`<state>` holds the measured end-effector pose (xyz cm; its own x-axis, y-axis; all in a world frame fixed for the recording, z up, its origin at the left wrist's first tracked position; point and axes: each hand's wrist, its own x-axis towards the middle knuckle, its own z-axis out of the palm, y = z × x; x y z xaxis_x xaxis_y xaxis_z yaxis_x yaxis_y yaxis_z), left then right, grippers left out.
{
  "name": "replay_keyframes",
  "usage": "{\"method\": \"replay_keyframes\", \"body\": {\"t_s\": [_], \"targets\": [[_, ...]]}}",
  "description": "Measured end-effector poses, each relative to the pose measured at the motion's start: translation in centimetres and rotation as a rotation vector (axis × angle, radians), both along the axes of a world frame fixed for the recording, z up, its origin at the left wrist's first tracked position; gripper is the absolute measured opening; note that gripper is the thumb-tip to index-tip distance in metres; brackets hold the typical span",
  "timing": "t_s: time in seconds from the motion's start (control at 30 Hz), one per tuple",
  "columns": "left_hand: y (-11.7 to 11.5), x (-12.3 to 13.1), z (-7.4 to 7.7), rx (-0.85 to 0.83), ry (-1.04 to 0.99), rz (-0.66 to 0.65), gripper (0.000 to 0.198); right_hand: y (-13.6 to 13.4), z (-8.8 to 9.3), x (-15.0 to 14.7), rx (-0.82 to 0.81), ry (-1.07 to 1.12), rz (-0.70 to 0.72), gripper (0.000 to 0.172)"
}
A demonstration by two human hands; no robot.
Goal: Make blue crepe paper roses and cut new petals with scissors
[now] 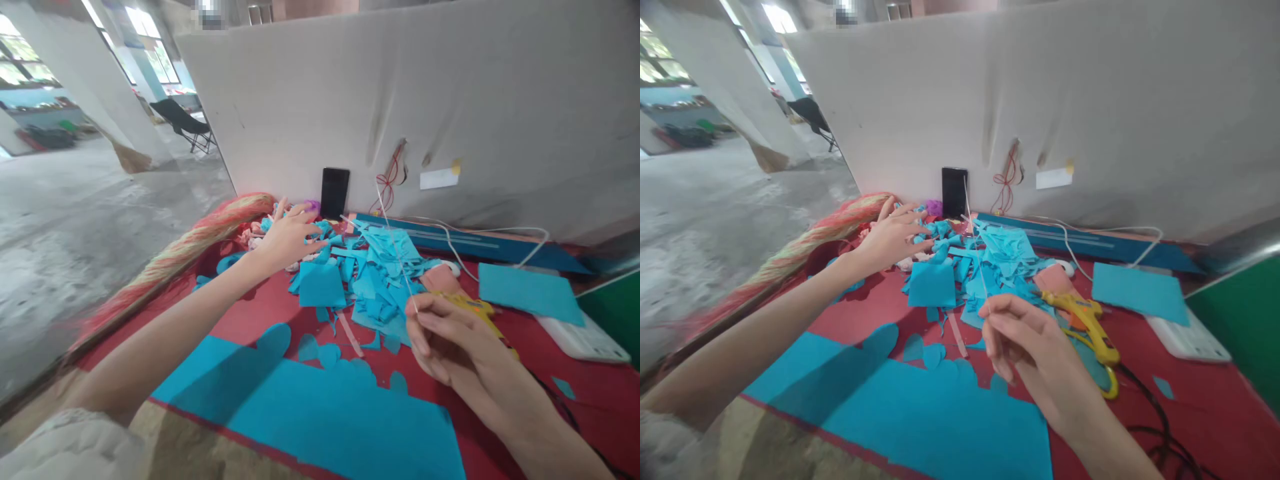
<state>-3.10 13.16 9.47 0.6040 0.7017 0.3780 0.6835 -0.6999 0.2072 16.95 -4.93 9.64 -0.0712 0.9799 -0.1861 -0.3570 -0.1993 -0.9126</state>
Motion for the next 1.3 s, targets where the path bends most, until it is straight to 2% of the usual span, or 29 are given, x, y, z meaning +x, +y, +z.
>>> {"method": "replay_keyframes", "body": {"t_s": [0.13, 0.2, 0.23, 0.3, 0.37, 0.43, 0.53, 0.63, 0.73, 0.9, 1.1, 1.3], "targets": [[-0.9, -1.1, 1.4, -0.005, 0.01, 0.054, 0.03, -0.1, -0.3, -0.1, 0.01, 0.003, 0.015, 0.009], [-1.2, -2.4, 2.3, -0.003, 0.007, 0.06, 0.045, -0.1, -0.4, -0.2, 0.006, -0.007, 0.028, 0.011], [-1.4, -3.3, 2.7, -0.003, 0.014, 0.06, 0.046, -0.1, -0.4, -0.3, 0.0, -0.014, 0.035, 0.011], [-1.6, -5.3, 3.3, -0.018, 0.034, 0.088, 0.029, 0.0, -0.4, -0.5, 0.0, -0.022, 0.056, 0.012], [-2.0, -7.5, 3.2, -0.032, 0.036, 0.15, 0.029, 0.0, -0.3, -0.7, 0.007, -0.022, 0.071, 0.014], [-2.7, -9.6, 2.6, -0.027, 0.03, 0.2, 0.031, 0.0, -0.3, -0.8, 0.01, -0.029, 0.07, 0.015], [-3.7, -11.8, 0.8, -0.028, 0.033, 0.301, 0.031, 0.0, -0.5, -0.9, -0.007, -0.05, 0.063, 0.015], [-4.4, -12.8, -1.2, -0.038, 0.045, 0.395, 0.036, 0.0, -0.7, -1.0, -0.024, -0.069, 0.05, 0.017], [-4.4, -12.7, -2.7, -0.064, 0.068, 0.465, 0.035, 0.0, -0.8, -1.1, -0.023, -0.084, 0.055, 0.019], [-3.1, -12.2, -3.4, -0.134, 0.113, 0.53, 0.031, 0.0, -0.7, -1.1, -0.013, -0.086, 0.077, 0.019], [-1.3, -13.0, -4.1, -0.321, 0.138, 0.499, 0.029, 0.2, -0.7, -1.0, -0.012, -0.098, 0.075, 0.019], [-0.4, -13.7, -4.8, -0.455, 0.048, 0.488, 0.028, 0.3, -1.0, -0.8, -0.03, -0.08, 0.062, 0.019]]}}
